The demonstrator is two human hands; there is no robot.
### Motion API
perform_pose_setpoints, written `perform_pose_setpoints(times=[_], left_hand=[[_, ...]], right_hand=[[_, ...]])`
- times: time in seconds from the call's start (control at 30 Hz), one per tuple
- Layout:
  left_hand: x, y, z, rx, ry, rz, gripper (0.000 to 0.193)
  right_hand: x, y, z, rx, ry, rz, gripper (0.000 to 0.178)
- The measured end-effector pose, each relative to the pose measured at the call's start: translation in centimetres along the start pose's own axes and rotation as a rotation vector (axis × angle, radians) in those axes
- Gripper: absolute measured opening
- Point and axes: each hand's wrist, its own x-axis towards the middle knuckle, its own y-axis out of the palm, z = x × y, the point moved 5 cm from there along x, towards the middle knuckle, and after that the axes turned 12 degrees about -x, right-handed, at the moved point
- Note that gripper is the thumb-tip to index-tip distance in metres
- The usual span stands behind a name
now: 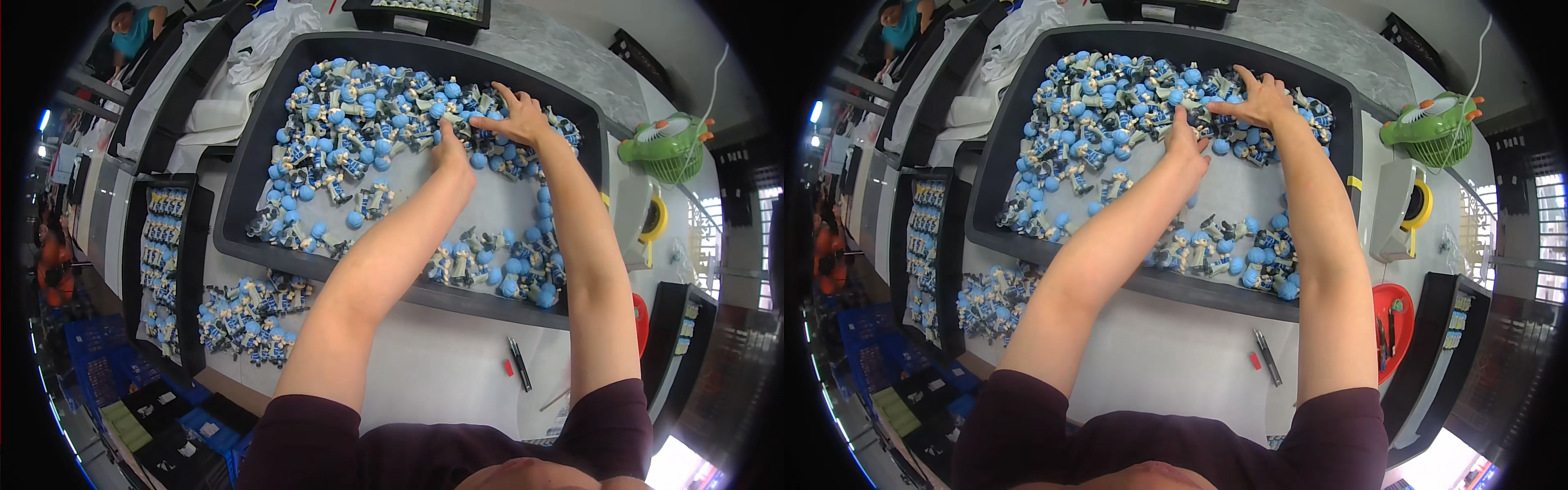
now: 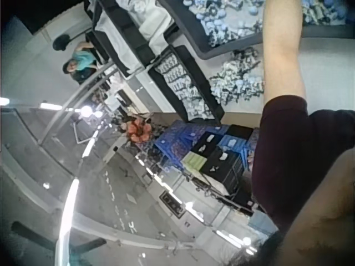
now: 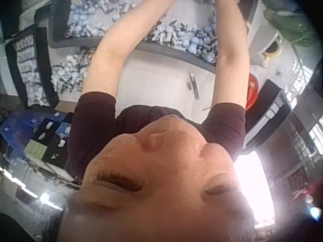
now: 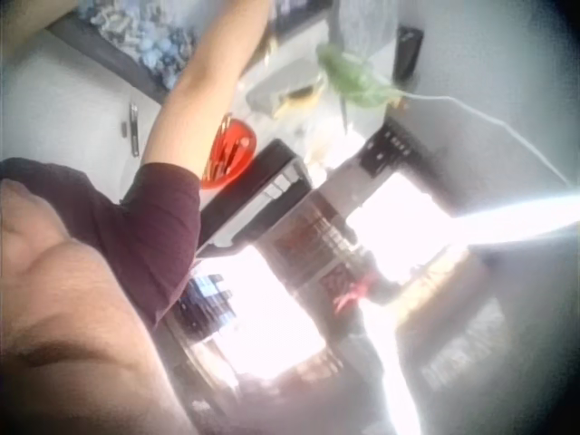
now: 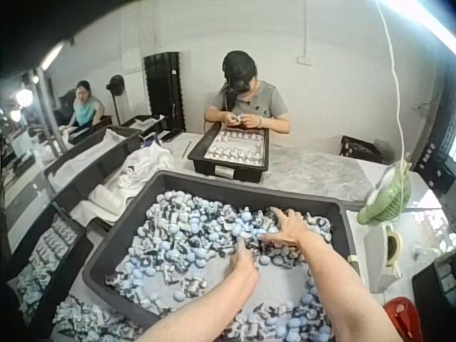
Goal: The person assembles small blue and white toy figures at a workbench. They pick up individual figures, attach small red accessories to them, and place the completed units into a black tray. The person also gathers loose figures from the table and organizes them into the tray.
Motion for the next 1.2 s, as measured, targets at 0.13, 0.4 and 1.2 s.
perform_pose_setpoints(times=[0.13, 0.4, 1.2], left_hand=[[-0.8, 1.4, -0.6, -0.049, -0.003, -0.022, 0.069], [-0.8, 2.7, -0.3, -0.101, -0.210, 0.252, 0.067], [-3.5, 4.7, 1.6, -0.022, -0.086, 0.509, 0.045]], right_hand=[[1.9, 0.4, -0.8, -0.009, 0.065, 0.108, 0.103], [1.9, 0.5, 0.2, 0.133, -0.066, 0.144, 0.094], [-3.1, 0.0, -1.1, 0.470, -0.189, -0.347, 0.047]])
